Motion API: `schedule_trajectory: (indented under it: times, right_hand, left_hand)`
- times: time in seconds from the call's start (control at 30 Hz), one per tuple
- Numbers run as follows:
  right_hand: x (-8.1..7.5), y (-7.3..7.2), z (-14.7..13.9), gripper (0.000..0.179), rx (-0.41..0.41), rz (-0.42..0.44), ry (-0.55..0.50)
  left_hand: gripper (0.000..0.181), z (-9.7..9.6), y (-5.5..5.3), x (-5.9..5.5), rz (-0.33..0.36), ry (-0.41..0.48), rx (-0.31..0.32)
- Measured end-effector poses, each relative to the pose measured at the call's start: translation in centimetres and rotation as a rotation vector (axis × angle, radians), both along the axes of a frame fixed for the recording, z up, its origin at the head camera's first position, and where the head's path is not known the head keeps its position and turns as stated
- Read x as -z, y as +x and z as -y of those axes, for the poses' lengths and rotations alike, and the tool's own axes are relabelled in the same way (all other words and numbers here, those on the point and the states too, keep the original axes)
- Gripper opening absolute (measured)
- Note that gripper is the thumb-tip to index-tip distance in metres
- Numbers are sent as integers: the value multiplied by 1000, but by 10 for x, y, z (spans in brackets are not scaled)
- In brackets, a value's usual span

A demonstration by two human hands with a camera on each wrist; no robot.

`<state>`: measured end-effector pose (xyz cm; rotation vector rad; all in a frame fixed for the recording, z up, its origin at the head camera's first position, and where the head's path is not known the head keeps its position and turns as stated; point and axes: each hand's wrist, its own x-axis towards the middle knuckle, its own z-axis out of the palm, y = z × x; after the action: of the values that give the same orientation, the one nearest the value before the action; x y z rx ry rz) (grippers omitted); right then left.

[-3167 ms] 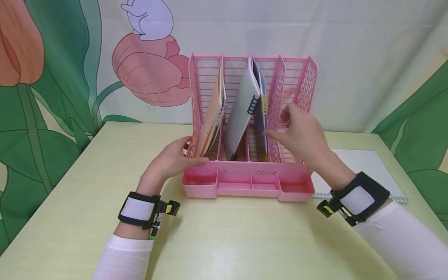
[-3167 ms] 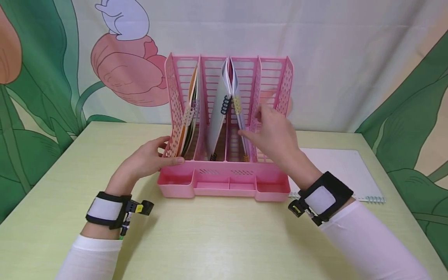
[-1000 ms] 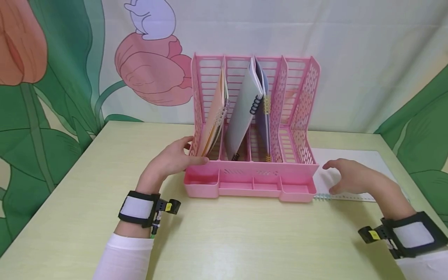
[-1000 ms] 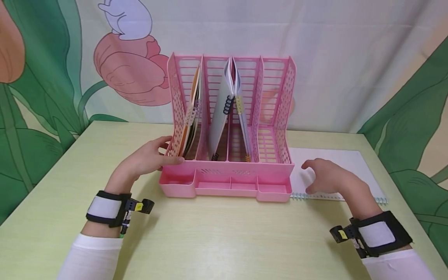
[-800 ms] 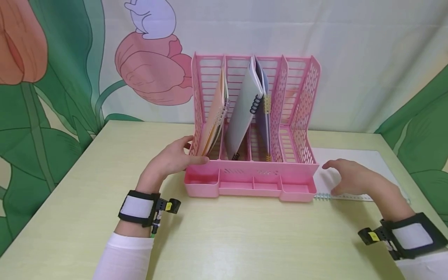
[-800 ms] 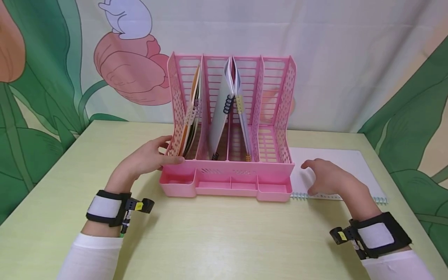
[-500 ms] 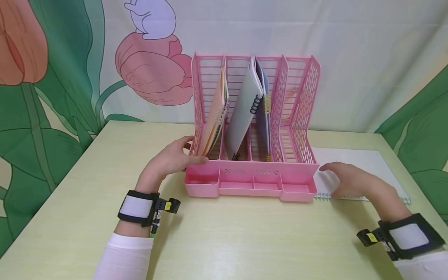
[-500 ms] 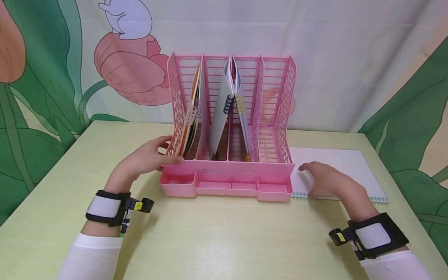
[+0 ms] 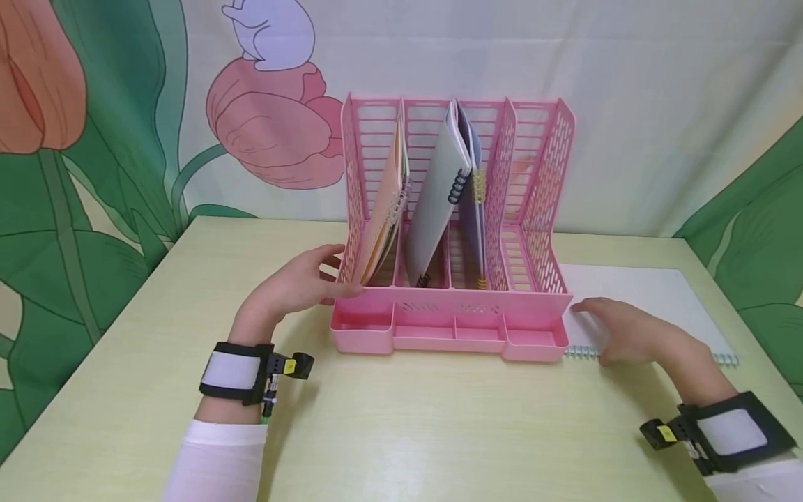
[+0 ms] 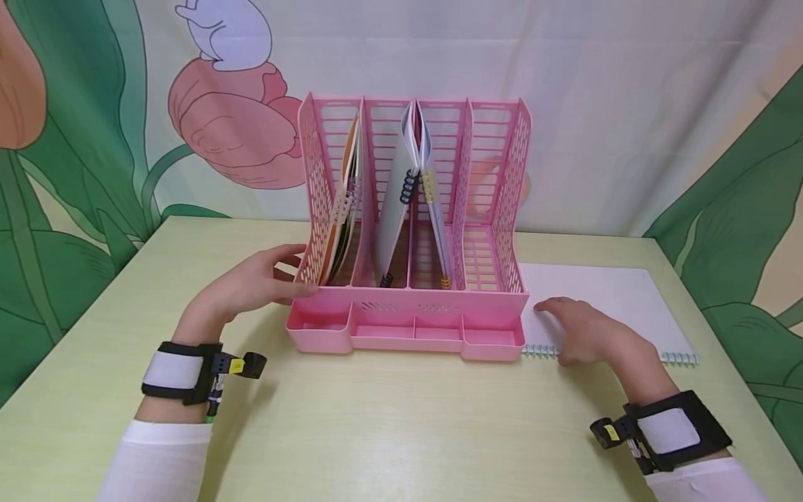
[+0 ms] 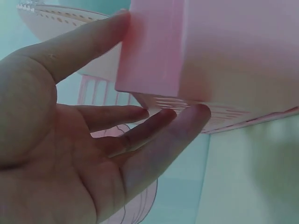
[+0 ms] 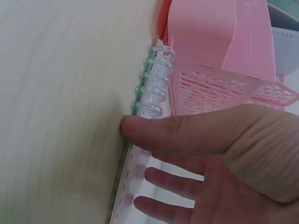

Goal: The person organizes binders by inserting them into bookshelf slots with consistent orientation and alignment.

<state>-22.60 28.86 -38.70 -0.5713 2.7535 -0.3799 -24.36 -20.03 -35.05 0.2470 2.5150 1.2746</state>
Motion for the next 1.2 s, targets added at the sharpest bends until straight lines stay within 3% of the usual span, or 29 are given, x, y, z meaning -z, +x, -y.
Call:
schedule_trajectory:
  times: [0.2,0.43,0.7,1.2]
  right_hand:
    - [2,-2,-3,84,9,-32,32]
    - [3,-1,-5,83,44,20,58]
    - [5,0,-10,81,-21,12,117]
    - [5,0,-16,72,-15,-12,79]
  left_hand:
    - [87,0,2,-3,-24,-41,12]
    - [88,6,3,-2,-29,-49,11]
    - [90,10,0,0,-6,-29,10]
    - [92,12,-1,1,30,1,11]
